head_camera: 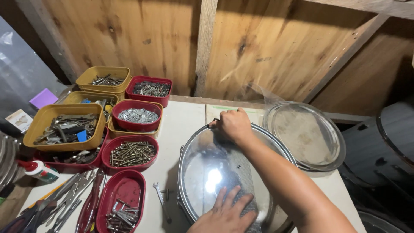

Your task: Assembling a snare drum by installing the head and hoop, then tightening tension rods with a drum key and testing with drumsticks.

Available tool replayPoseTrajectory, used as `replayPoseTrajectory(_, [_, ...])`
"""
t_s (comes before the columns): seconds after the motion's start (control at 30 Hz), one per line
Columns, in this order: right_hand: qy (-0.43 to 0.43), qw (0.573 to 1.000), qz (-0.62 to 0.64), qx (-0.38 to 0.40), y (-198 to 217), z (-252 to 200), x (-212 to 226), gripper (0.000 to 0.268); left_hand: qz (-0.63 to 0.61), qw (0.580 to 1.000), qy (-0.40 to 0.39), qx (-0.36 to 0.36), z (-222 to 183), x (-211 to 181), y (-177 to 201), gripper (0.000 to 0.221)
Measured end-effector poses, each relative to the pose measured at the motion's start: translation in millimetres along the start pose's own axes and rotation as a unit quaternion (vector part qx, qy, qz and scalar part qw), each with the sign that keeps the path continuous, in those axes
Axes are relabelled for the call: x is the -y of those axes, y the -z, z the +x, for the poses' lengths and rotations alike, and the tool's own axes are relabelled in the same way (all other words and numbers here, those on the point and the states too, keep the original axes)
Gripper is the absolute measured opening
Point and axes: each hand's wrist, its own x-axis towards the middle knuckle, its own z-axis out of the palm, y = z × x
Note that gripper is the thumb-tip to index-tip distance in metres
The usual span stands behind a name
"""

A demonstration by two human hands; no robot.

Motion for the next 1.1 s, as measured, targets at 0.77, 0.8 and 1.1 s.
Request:
replayPoseTrajectory(0.77, [-0.152, 0.97, 0.042, 0.185, 36.2, 10.2, 32.2, 0.063, -0.035, 0.994, 0.005, 0.105, 3.4, 1.3, 4.0, 0.037])
replayPoseTrajectory(0.8, [-0.199, 0.957, 0.086, 0.194, 36.5, 10.9, 36.8, 0.061, -0.031, 0.992, 0.007, 0.125, 3.6, 3.3, 0.2, 0.037])
replayPoseTrajectory(1.1, [0.006, 0.986, 0.074, 0.152, 17.6, 25.4, -1.2, 0.06, -0.061, 0.994, 0.016, 0.086, 6.0, -3.5, 23.1, 0.035])
